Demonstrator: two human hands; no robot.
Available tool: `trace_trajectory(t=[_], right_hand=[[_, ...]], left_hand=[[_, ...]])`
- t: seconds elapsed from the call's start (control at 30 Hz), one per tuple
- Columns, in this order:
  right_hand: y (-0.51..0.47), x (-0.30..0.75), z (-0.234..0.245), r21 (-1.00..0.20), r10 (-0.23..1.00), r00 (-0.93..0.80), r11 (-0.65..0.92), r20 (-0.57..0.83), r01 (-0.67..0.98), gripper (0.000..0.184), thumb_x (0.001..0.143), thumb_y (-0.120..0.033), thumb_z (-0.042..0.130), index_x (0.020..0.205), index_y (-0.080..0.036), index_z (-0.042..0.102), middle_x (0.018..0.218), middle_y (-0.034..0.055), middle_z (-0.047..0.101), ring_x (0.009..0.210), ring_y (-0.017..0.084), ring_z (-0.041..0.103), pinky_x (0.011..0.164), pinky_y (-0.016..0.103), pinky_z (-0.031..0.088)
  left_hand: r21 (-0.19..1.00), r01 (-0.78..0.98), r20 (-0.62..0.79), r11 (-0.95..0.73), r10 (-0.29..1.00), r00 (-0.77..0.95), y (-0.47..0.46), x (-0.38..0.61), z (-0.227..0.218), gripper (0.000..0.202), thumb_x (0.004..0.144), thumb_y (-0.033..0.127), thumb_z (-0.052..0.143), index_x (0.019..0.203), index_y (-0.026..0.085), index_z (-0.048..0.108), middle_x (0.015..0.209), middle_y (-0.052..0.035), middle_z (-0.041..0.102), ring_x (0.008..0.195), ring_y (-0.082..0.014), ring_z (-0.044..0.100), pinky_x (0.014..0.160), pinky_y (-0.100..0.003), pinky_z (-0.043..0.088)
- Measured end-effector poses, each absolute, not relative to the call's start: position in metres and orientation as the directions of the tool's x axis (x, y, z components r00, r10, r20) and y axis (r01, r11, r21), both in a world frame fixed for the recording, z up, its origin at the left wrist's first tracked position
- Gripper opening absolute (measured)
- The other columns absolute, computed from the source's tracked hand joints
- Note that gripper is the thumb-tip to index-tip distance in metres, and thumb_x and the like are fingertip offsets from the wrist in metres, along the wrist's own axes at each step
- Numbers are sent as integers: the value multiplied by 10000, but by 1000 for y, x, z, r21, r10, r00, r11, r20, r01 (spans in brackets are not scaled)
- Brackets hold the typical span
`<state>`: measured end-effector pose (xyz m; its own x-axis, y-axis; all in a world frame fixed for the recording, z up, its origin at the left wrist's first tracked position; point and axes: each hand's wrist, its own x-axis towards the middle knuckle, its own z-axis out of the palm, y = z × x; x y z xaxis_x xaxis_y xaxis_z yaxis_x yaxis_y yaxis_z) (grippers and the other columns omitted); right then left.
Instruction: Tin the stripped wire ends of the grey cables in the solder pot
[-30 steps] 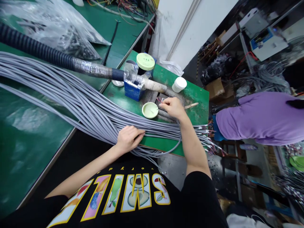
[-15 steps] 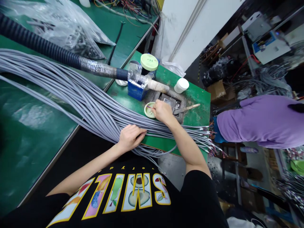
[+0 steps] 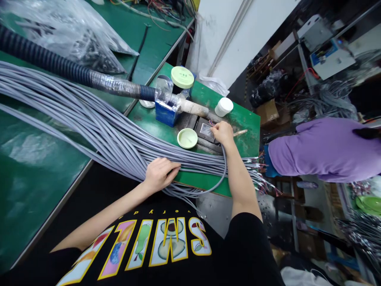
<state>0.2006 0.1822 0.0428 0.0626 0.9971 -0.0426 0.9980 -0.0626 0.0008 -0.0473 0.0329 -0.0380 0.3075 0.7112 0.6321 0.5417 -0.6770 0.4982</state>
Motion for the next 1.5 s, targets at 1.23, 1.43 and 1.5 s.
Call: trace_trajectory(t=[1.23, 1.43, 1.5], right_hand=[[40, 128, 79, -959, 927, -341, -59, -155, 276, 257, 769, -408, 666, 783, -151, 681, 521, -45, 512, 460, 69, 448, 462, 213, 338], [11, 137, 69, -970, 939, -276, -155, -204, 188, 461, 862, -412, 546, 1256, -174, 549, 503, -61, 544, 342, 41, 372, 346, 170, 252], [5, 136, 63, -978, 949, -236, -195, -208, 78, 511, 854, -417, 554, 1313, -199, 494, 494, -65, 549, 322, 41, 344, 322, 171, 226]], left_hand=[[781, -210, 534, -588, 804, -263, 41, -16, 7, 82, 774, 163, 680, 835, 216, 691, 729, 11, 646, 698, -103, 588, 664, -243, 469], [509, 109, 859, -854, 511, -12, 48, -23, 3, 94, 813, 181, 616, 844, 233, 688, 733, 9, 684, 711, -115, 622, 685, -268, 489], [531, 88, 845, -843, 534, 21, 47, -19, 1, 87, 813, 198, 618, 819, 235, 697, 728, 3, 689, 723, -123, 626, 693, -278, 493]])
